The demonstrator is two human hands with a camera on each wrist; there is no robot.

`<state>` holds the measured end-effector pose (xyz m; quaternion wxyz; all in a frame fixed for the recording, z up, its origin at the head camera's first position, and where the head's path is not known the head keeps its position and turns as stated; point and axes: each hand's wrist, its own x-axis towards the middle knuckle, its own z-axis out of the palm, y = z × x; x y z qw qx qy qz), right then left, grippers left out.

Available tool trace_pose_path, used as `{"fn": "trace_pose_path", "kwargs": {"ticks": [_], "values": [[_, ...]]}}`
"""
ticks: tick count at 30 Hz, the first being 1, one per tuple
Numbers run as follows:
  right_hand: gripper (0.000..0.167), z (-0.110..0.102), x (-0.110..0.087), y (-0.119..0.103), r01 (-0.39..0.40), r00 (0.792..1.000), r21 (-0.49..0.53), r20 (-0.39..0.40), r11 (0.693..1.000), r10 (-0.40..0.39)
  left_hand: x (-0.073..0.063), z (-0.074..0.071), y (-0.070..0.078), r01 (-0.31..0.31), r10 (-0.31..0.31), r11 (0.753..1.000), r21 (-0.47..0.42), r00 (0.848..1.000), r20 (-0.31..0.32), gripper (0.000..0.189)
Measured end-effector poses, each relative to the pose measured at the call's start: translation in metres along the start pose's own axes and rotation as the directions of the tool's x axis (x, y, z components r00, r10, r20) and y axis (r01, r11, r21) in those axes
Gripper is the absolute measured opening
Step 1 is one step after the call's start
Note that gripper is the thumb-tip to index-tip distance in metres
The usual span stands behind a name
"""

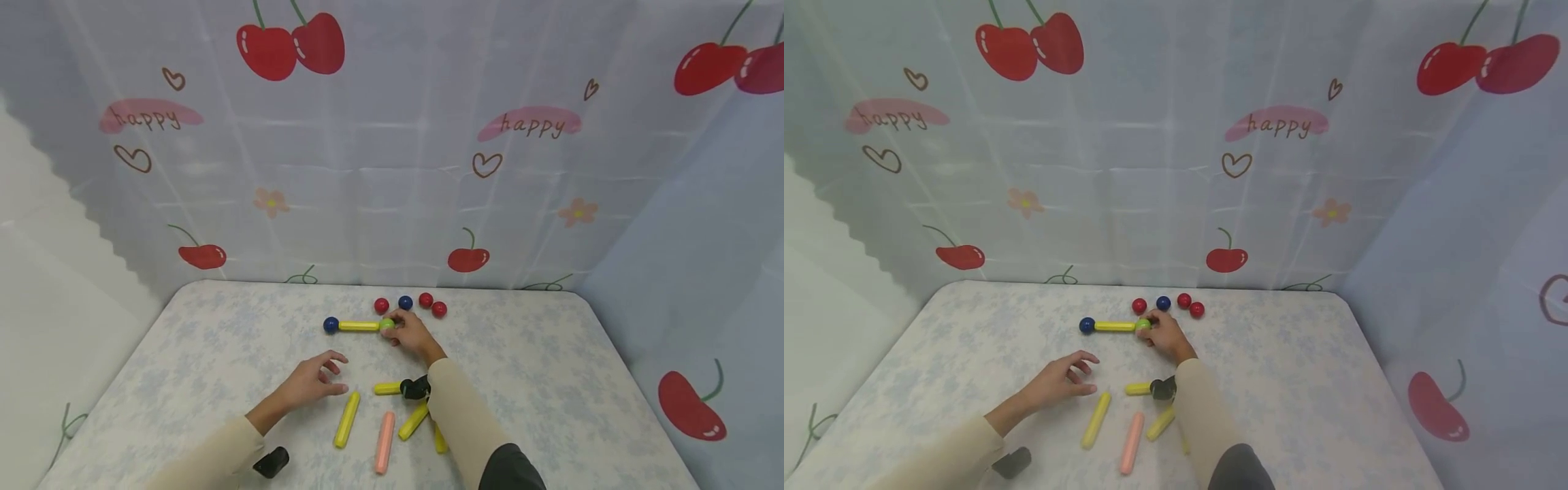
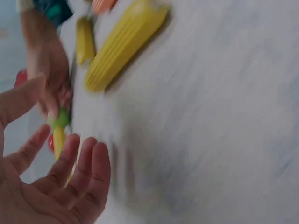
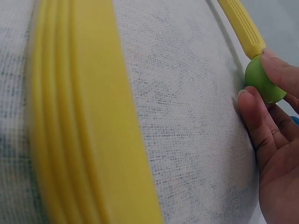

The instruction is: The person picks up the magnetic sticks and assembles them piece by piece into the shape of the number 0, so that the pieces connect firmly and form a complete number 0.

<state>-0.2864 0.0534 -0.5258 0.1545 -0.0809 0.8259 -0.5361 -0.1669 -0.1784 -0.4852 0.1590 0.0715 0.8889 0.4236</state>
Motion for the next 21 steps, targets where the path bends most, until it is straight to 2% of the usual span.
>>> {"fn": "trace_pose_path", "kwargs": {"ticks": [4, 7, 9, 14, 17, 21], "values": [[0.032, 0.000, 0.002, 0.000, -0.001, 1.000, -0.001, 0.000, 1.000, 0.001, -0.010, 0.019, 0.001, 0.054, -0.047, 0.994, -0.096, 0.996, 0.076, 0.049], [0.032, 0.000, 0.002, 0.001, -0.004, 1.000, -0.002, 0.001, 1.000, 0.004, -0.015, 0.029, 0.000, 0.063, -0.055, 0.991, -0.118, 0.996, 0.074, 0.048], [0.031, 0.000, 0.002, 0.002, -0.008, 1.000, -0.002, 0.000, 1.000, 0.008, -0.017, 0.035, 0.000, 0.046, -0.040, 0.994, -0.101, 0.997, 0.061, 0.047], [0.031, 0.000, 0.000, 0.001, -0.010, 1.000, -0.001, -0.001, 1.000, 0.010, -0.019, 0.042, -0.001, -0.002, 0.001, 1.000, 0.008, 1.000, 0.024, 0.049], [0.031, 0.000, -0.001, 0.000, -0.008, 1.000, 0.004, 0.004, 1.000, 0.008, -0.019, 0.044, -0.001, 0.003, -0.004, 0.998, 0.055, 1.000, 0.014, 0.052], [0.030, 0.001, -0.001, -0.001, -0.009, 1.000, 0.013, 0.005, 1.000, 0.009, -0.018, 0.045, -0.003, 0.020, -0.021, 0.999, 0.049, 1.000, 0.012, 0.051]]}}
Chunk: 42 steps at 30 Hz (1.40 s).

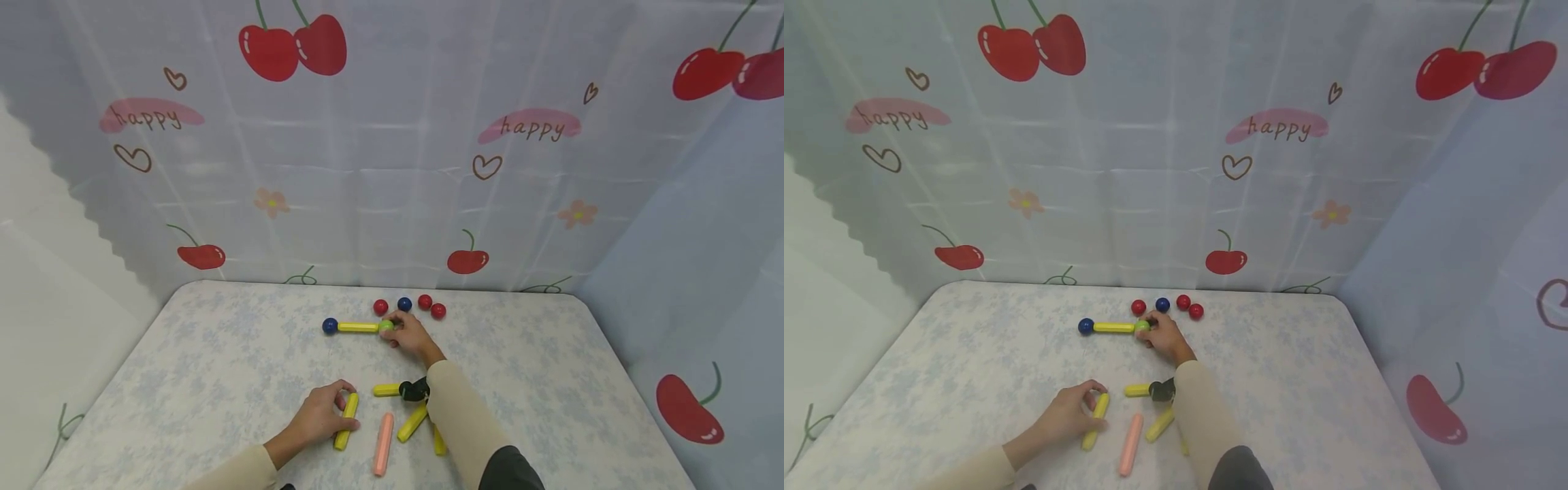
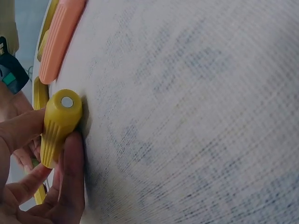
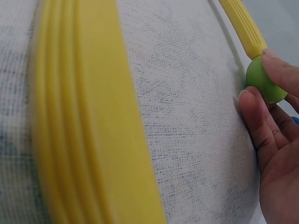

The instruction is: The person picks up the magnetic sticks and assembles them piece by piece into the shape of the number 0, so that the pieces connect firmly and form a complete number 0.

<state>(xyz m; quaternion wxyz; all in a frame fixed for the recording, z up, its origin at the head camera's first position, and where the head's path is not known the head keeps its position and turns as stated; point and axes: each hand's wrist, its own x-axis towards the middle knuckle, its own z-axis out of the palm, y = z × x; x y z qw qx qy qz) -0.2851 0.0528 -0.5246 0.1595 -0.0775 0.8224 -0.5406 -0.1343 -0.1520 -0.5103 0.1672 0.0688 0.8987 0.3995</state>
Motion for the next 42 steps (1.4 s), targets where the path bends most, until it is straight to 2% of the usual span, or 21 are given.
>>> {"fn": "trace_pose_path", "kwargs": {"ticks": [7, 13, 19, 28, 35, 40, 42], "values": [[0.031, 0.000, 0.000, -0.001, 0.007, 1.000, 0.000, -0.002, 1.000, -0.007, 0.001, 0.000, -0.006, 0.030, -0.028, 0.996, -0.084, 0.999, 0.023, 0.048], [0.031, 0.000, -0.001, 0.000, 0.000, 1.000, -0.005, 0.001, 1.000, 0.000, 0.000, -0.008, -0.008, 0.063, -0.057, 0.984, -0.168, 0.998, 0.039, 0.050], [0.031, 0.001, -0.001, 0.001, -0.004, 1.000, 0.017, 0.011, 1.000, 0.004, 0.003, -0.023, -0.008, 0.097, -0.108, 0.969, -0.225, 0.994, -0.035, 0.050], [0.031, -0.002, -0.002, -0.001, -0.001, 1.000, 0.009, 0.003, 1.000, 0.001, 0.019, -0.045, -0.014, 0.162, -0.228, 0.929, -0.332, 0.959, -0.171, 0.044], [0.031, -0.004, 0.000, 0.000, 0.015, 1.000, 0.004, 0.008, 1.000, -0.015, 0.041, -0.053, -0.022, 0.211, -0.312, 0.887, -0.411, 0.930, -0.195, 0.041], [0.032, -0.002, 0.002, 0.003, 0.018, 1.000, 0.024, 0.017, 1.000, -0.019, 0.053, -0.056, -0.024, 0.259, -0.372, 0.871, -0.418, 0.902, -0.217, 0.040], [0.032, -0.002, 0.001, 0.003, 0.015, 1.000, 0.030, 0.014, 0.999, -0.016, 0.056, -0.059, -0.025, 0.259, -0.374, 0.874, -0.411, 0.899, -0.229, 0.040]]}}
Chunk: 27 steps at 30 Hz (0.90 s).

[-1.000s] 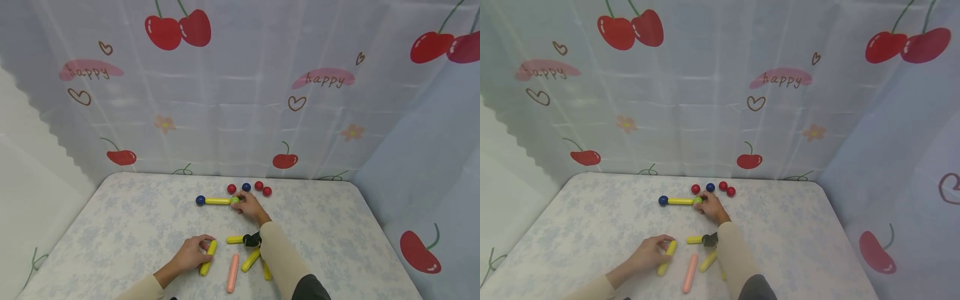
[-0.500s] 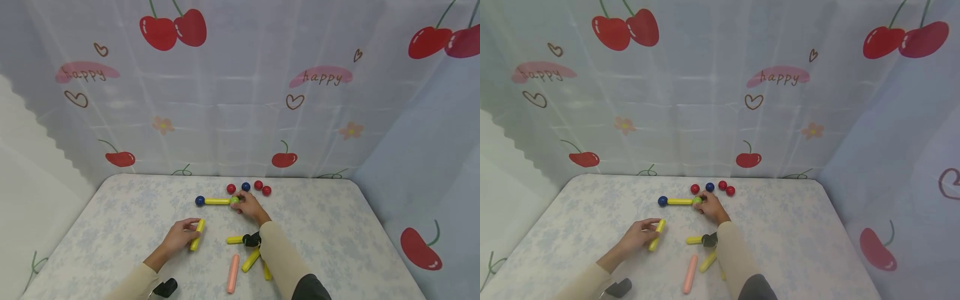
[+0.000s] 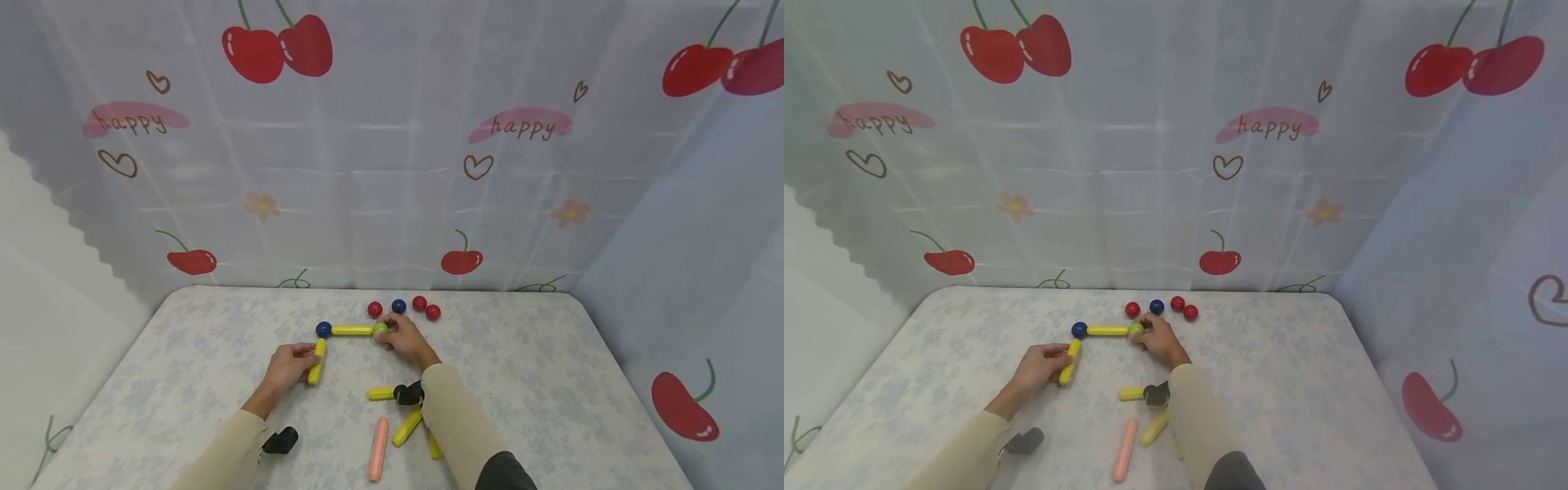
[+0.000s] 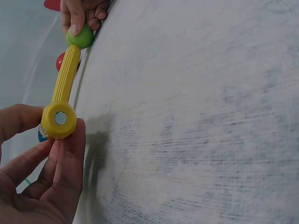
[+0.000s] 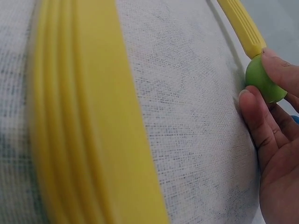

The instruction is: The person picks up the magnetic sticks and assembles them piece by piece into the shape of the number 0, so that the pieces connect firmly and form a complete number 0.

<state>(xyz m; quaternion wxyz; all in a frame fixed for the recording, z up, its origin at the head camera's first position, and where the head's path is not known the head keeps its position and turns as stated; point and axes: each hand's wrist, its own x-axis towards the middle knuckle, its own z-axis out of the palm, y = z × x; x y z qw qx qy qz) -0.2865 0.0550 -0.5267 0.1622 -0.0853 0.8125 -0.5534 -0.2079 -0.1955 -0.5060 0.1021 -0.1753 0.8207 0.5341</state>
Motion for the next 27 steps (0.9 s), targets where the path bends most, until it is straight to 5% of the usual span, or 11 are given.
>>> {"fn": "trace_pose_path", "kwargs": {"ticks": [27], "values": [[0.031, 0.002, -0.001, 0.001, 0.006, 1.000, -0.003, -0.006, 1.000, -0.006, 0.011, -0.003, -0.001, -0.039, 0.041, 0.996, 0.082, 0.999, -0.025, 0.035]]}}
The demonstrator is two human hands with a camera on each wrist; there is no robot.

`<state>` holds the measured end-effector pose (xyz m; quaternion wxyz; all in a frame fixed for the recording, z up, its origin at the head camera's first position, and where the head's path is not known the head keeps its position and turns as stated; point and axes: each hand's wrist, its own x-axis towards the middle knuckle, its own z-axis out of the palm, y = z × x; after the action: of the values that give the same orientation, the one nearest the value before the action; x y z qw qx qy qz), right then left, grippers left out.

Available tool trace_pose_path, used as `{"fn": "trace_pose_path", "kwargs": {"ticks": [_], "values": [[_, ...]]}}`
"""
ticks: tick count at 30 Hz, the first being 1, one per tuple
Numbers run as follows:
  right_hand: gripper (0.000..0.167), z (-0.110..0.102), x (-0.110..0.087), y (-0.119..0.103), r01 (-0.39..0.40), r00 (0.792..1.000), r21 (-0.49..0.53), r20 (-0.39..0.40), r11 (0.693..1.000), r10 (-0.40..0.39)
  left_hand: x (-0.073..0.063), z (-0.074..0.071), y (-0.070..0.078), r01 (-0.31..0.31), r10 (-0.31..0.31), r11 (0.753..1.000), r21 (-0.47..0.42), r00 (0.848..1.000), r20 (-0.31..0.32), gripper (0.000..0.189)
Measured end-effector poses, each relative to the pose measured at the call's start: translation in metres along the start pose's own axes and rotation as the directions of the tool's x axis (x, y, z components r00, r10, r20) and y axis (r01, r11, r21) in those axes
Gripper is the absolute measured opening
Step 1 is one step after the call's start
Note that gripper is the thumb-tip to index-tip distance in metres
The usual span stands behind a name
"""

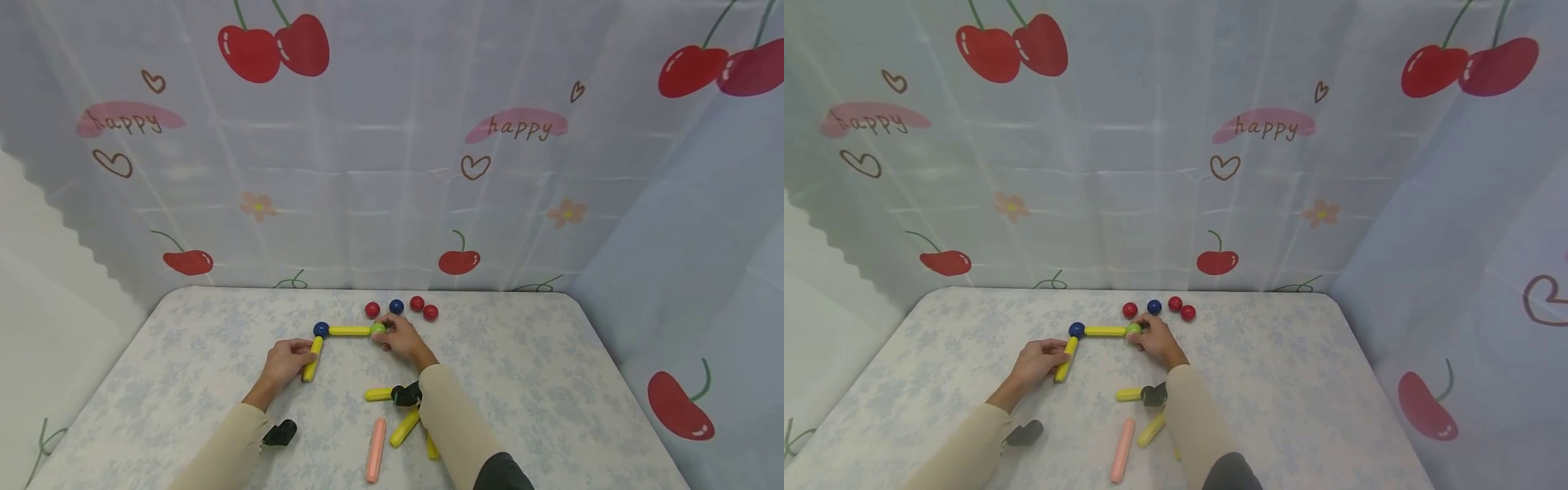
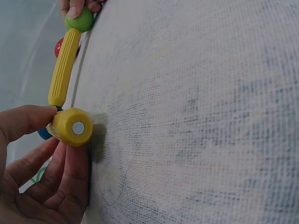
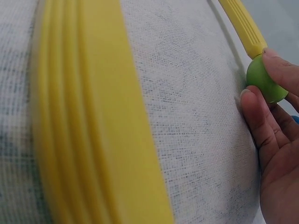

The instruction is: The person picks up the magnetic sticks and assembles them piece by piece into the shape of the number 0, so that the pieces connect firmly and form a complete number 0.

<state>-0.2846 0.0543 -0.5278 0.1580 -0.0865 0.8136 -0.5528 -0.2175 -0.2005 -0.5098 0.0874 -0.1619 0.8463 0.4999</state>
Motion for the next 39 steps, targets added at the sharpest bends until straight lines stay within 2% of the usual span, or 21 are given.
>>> {"fn": "trace_pose_path", "kwargs": {"ticks": [10, 17, 32, 36, 39], "values": [[0.031, 0.000, -0.002, -0.002, 0.005, 1.000, 0.006, -0.003, 1.000, -0.005, 0.001, 0.001, 0.000, 0.008, -0.008, 1.000, 0.029, 1.000, -0.013, 0.035], [0.029, 0.000, -0.001, -0.002, 0.038, 0.999, -0.031, -0.006, 0.999, -0.038, -0.001, 0.003, 0.000, -0.030, 0.031, 0.997, 0.065, 0.999, -0.019, 0.034], [0.029, -0.001, -0.001, -0.002, 0.017, 1.000, -0.022, 0.000, 1.000, -0.017, 0.000, 0.002, -0.002, -0.030, 0.031, 0.996, 0.081, 0.999, -0.011, 0.039], [0.029, -0.001, -0.001, -0.001, 0.021, 1.000, -0.024, 0.001, 0.999, -0.021, 0.000, -0.001, 0.001, -0.045, 0.046, 0.995, 0.089, 0.999, -0.013, 0.043], [0.030, -0.002, -0.001, 0.000, 0.023, 1.000, -0.030, -0.002, 0.999, -0.024, 0.004, -0.004, 0.010, -0.065, 0.068, 0.992, 0.110, 0.997, -0.027, 0.045]]}}
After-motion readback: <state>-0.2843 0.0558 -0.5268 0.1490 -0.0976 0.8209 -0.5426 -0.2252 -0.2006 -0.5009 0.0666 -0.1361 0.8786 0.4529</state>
